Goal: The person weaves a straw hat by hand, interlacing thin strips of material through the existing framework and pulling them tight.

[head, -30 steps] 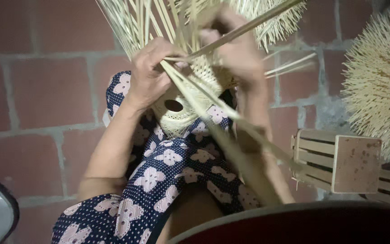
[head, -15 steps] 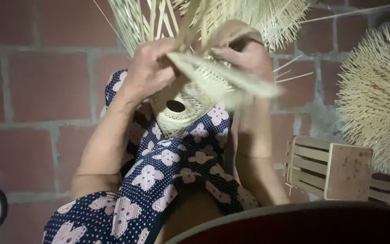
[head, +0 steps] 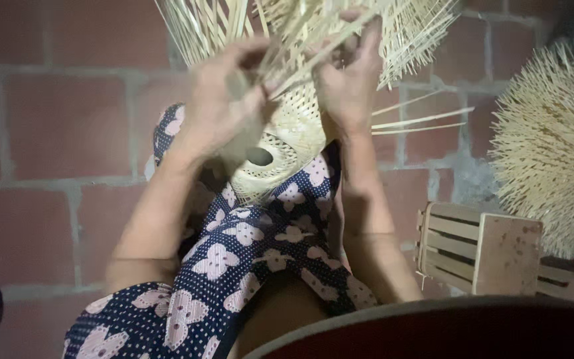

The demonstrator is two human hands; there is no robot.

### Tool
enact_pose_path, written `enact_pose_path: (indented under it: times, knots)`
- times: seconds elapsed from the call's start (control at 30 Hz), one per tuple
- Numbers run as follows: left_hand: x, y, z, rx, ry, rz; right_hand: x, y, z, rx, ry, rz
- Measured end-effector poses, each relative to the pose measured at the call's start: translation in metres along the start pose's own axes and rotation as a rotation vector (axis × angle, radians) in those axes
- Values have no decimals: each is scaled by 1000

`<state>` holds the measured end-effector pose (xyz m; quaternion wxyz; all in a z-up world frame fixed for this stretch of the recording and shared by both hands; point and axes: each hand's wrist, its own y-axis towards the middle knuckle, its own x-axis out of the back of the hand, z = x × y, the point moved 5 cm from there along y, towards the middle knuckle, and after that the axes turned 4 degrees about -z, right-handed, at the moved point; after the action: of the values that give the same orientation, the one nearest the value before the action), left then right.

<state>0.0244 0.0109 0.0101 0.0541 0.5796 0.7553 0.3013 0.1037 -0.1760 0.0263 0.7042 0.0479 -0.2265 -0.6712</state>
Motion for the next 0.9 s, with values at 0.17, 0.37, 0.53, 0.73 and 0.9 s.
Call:
enact_pose_path:
  times: [0.17,0.37,0.53,0.73,0.9]
  knots:
    - [15,16,-4,-133,435,-218,7,1,1,564,-343,28]
    - [23,0,29,361,-425,-118,-7,12,-43,169,-1110,282]
    - [-6,-10,7,-115,190,-31,-1,31,-26,-61,-742,86]
    - [-23,-9,-6,-162,300,-102,22,20,-4,34,245,339]
    - [-17,-12,-3,-67,171,-44,27,8,-6,130,188,436]
